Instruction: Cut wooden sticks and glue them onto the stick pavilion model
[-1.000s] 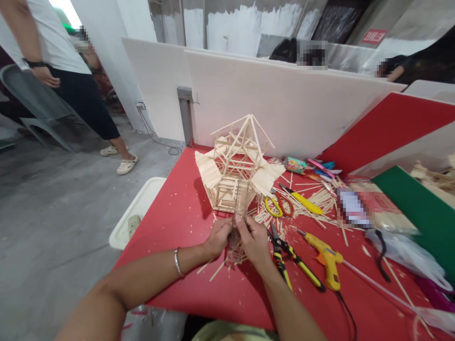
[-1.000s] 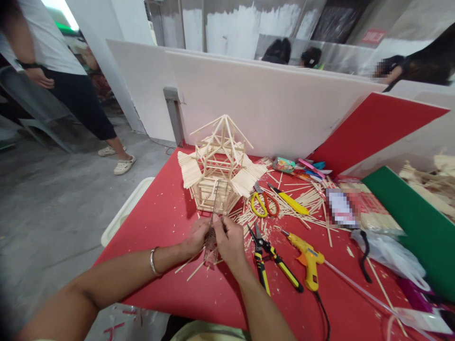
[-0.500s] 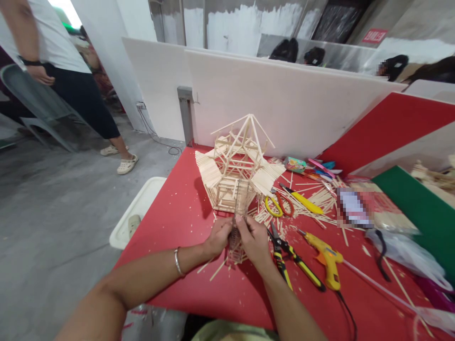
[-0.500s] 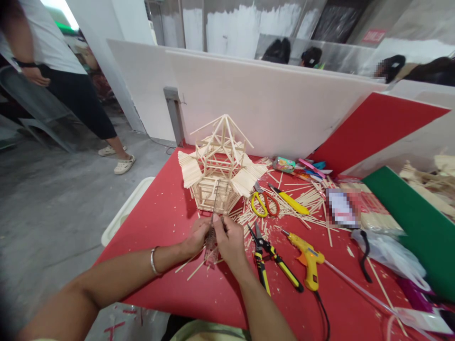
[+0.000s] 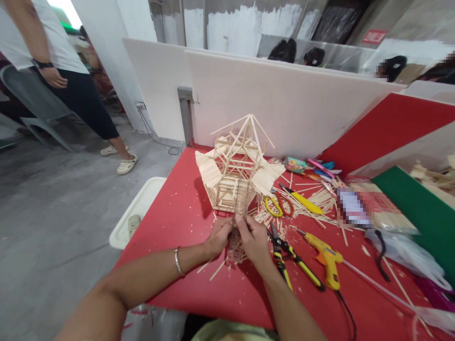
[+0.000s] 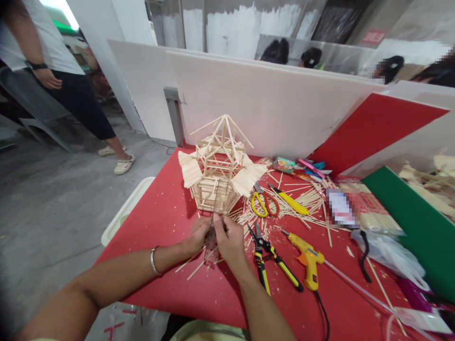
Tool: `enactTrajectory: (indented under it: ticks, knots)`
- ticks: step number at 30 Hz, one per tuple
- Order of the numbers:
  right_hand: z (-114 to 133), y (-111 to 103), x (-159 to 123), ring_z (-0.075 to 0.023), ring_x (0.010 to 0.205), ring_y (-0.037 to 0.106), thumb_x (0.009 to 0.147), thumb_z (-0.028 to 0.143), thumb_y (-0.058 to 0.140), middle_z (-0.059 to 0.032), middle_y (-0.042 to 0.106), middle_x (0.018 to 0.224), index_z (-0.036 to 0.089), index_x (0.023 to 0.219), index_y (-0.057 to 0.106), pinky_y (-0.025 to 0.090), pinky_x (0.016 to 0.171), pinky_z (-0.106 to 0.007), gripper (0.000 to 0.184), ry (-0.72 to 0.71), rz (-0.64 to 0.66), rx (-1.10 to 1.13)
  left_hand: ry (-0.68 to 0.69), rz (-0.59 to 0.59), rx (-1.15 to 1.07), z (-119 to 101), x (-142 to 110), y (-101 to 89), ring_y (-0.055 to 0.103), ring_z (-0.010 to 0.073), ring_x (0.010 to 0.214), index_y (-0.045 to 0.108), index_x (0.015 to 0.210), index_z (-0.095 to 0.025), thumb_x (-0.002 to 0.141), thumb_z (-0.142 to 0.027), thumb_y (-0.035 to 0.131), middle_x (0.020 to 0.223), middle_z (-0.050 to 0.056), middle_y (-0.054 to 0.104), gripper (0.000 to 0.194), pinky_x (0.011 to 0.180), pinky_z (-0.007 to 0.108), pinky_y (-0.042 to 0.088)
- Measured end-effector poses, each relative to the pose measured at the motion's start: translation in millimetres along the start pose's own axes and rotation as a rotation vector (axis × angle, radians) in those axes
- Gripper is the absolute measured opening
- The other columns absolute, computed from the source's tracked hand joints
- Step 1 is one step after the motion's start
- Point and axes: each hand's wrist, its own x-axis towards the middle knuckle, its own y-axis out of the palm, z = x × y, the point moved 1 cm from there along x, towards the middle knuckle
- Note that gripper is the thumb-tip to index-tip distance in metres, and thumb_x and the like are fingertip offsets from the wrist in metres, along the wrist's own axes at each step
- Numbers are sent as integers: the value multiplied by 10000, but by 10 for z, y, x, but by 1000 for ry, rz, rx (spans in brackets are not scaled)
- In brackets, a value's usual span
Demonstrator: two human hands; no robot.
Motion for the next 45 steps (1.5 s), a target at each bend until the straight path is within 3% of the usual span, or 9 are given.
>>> enactTrajectory:
  ticks: [23,31,45]
  knots:
    - [37,21,-14,-97,574,405,924,455,520,52,450,586,194,663,509,337,561,-215,369,-33,-22,9,2,-19,-25,20,-3,-11,457,126,610,626,709,-123,861,-386,528,668,14,571,320,587,247,380]
    - [60,30,-17,-99,589,446,933,435,514,38,521,624,185,704,565,360,580,-211,343,-61,4,10,8,-35,-23,-43,7,2,486,145,628,657,730,-118,835,-403,545,678,28,610,323,602,262,407]
    - [48,28,-11,-92,584,438,932,435,518,53,477,603,188,684,531,345,573,-207,350,-67,-3,-13,34,-23,-31,-36,14,-4,516,148,630,660,739,-115,831,-377,542,684,33,628,301,615,264,416]
